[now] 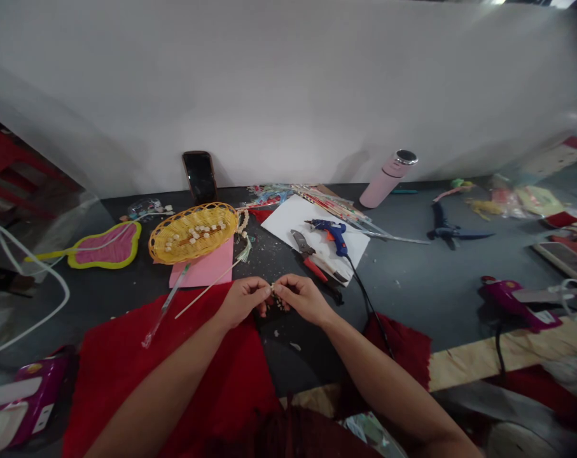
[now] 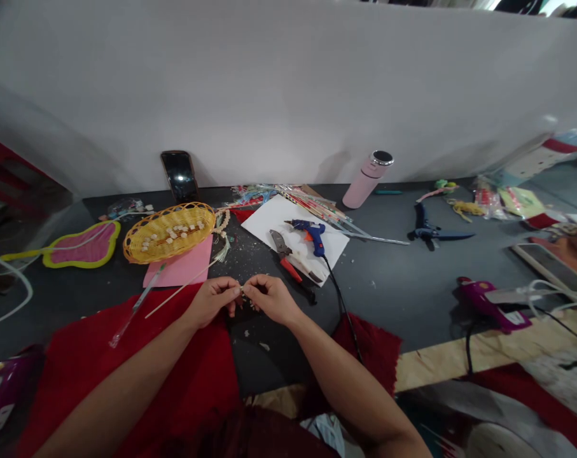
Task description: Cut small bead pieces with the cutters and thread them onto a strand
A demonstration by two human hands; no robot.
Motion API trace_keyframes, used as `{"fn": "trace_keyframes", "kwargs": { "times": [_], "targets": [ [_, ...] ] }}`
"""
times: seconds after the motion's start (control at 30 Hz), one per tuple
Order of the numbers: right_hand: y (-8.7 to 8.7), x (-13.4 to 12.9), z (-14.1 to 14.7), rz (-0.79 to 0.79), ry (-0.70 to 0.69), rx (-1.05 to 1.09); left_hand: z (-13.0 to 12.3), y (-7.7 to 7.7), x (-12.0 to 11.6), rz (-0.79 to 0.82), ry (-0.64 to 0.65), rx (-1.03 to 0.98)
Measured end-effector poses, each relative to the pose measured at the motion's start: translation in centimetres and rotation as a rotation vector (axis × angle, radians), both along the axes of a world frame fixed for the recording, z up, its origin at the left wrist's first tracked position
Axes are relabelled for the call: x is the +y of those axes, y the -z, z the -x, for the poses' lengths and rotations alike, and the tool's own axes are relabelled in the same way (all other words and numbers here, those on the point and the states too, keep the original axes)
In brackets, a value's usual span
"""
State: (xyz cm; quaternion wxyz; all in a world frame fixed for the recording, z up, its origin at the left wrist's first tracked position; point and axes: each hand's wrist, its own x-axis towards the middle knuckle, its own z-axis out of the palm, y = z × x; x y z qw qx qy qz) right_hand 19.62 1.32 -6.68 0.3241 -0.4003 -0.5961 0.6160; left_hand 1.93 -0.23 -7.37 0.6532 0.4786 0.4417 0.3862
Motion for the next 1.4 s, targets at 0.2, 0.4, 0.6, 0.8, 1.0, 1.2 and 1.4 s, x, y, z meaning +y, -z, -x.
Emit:
{"fn": "trace_keyframes", "kwargs": {
  "times": [0.2,0.4,0.6,0.8,1.0,1.2,1.4],
  "targets": [
    [0.3,0.1,0.11,0.06,0.018,0.021,-0.18,-0.11,-0.1,-0.003,0.018,0.067],
    [0.11,0.14,0.18,0.13,0.078,0.086,-0.4,-0.24,-0.2,-0.007,-0.035,0.021],
    [-0.01,0.06,0.31,0.135,0.068,0.074,-0.67,-0.49,-0.3,-0.017,-0.053,0.059],
    [0.15,0.06,0.29,0.113,0.067,0.043,-0.94,-0.75,-0.37,-0.019,-0.084,0.098],
    [0.04,0.07,0.23,0.071,0.063,0.024,-0.96,-0.77,-0.37,-0.028,-0.096,0.113],
    [-0.04,0.11,0.23,0.046,0.054,-0.009,-0.96,-0.77,-0.3,-0.024,-0.093,0.116],
    [0.24,0.11,0.08,0.011,0.062,-0.056,-0.9,-0.66,-0.09,0.028,-0.088,0.084]
  ]
}}
